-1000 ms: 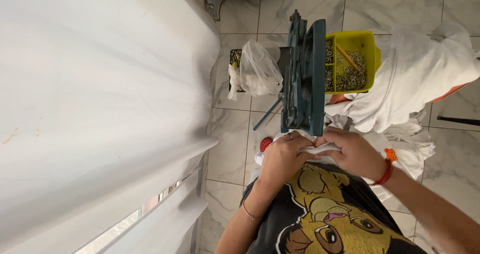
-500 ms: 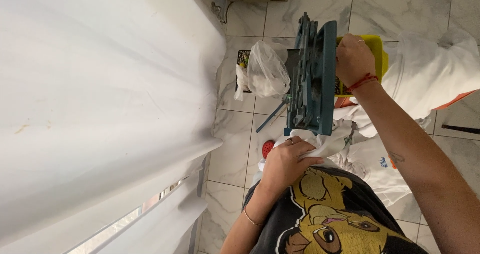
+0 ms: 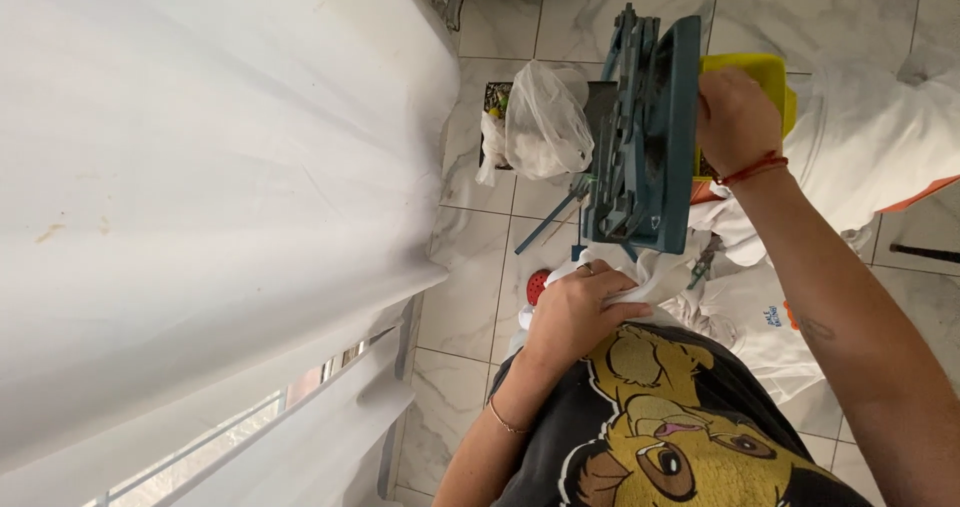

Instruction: Attaching metal snaps to white fabric garments using a manual press machine and adjusting them with small pliers.

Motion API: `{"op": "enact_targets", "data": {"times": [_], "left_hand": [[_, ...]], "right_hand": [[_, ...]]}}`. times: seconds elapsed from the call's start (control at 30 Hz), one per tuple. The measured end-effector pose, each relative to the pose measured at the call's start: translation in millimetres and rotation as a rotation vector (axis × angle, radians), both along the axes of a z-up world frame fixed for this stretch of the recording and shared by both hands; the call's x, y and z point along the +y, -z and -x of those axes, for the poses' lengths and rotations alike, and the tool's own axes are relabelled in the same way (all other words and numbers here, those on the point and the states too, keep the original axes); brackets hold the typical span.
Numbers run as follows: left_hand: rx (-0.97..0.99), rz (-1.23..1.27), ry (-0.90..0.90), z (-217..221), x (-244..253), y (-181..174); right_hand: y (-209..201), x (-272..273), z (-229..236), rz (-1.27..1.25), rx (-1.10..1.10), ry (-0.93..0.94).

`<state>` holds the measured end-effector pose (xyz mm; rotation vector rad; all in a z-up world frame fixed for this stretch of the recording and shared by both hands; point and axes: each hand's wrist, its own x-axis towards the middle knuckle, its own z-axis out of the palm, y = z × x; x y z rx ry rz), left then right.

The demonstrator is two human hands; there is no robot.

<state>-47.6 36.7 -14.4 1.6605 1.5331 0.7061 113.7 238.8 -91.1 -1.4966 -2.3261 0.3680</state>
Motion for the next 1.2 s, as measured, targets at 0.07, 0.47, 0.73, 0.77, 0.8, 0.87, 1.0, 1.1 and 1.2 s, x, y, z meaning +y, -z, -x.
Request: {"op": "enact_targets", "data": {"times": [0.07,0.47,0.73,0.77,0.8,0.87,1.0,1.1,1.2], "left_hand": [[0.016,0.014,0.008,1,-1,3],[-0.007,0.111,0.098,4,0,0],[0.003,0.111,0.095,4,0,5],[0.009,0.113,0.081,3,1,5],[0.016,0.116,0.066,3,1,6],[0.015,0.112,0.069,4,3,2],[0.006,0.107,0.096,4,4,3],[0.007,0.111,0.119,3,3,3],[0.013,0.114,0.110,4,2,6]], "right_hand": [[-3,-14,-2,-0.038,0.111,-0.006],[-3,-128,18,0.517,0.638,-0.034],[-12,-124,27,0.925,1.153,0.093],[-6,-121,22,0.851,1.025,0.109],[-1,-119,17,0.777,0.898,0.123],[14,-95,-5,0.667,0.709,0.136],[36,-40,-41,0.308,0.157,0.165],[60,-8,-66,0.170,-0.215,0.040],[37,-10,-44,0.281,-0.415,0.028]]}}
